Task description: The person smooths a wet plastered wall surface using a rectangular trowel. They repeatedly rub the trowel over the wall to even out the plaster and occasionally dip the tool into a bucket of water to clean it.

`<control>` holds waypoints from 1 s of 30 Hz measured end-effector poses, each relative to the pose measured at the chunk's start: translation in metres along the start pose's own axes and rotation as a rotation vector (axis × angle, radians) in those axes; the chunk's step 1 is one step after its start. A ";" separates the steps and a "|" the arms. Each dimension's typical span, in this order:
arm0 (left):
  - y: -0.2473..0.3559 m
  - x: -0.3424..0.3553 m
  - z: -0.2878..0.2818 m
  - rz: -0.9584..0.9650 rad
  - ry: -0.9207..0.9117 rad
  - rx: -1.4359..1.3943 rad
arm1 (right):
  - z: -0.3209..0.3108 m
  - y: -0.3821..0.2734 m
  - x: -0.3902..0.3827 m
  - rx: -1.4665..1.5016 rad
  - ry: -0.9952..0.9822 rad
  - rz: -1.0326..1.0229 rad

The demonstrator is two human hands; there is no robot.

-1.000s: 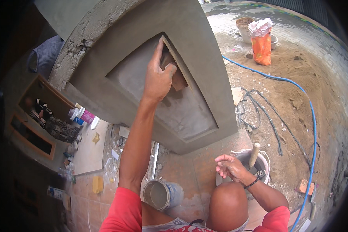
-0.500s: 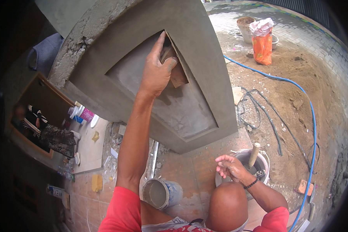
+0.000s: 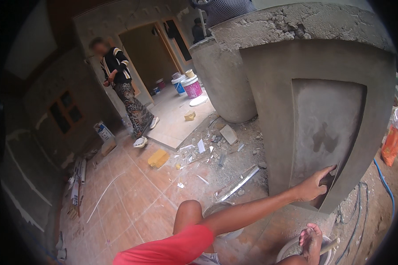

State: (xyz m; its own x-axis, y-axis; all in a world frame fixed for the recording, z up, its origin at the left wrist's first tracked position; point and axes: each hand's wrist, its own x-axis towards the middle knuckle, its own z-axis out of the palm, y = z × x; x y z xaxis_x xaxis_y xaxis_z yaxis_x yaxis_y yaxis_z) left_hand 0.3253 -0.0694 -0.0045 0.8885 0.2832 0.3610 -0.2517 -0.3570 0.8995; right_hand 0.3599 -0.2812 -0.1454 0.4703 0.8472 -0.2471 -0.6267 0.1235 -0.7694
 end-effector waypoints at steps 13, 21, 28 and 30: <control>0.089 -0.045 -0.021 -0.281 -0.506 -0.370 | 0.070 -0.078 0.034 -0.152 -0.582 -0.046; 0.067 -0.047 -0.024 -0.119 -0.268 -0.251 | 0.068 -0.108 -0.003 0.175 -0.263 -0.286; 0.041 -0.126 -0.101 -0.518 0.016 -0.001 | 0.094 -0.219 -0.007 -0.586 0.291 -1.109; 0.041 -0.152 -0.112 -0.569 -0.034 0.052 | 0.105 -0.253 0.003 -1.104 0.506 -1.397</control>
State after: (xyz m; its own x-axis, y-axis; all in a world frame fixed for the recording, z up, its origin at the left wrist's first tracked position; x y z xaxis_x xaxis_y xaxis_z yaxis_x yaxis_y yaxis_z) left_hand 0.1371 -0.0279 0.0053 0.8907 0.4152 -0.1851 0.2881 -0.2006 0.9364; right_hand 0.4544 -0.2558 0.1105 0.4743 0.1964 0.8582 0.8767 -0.0164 -0.4808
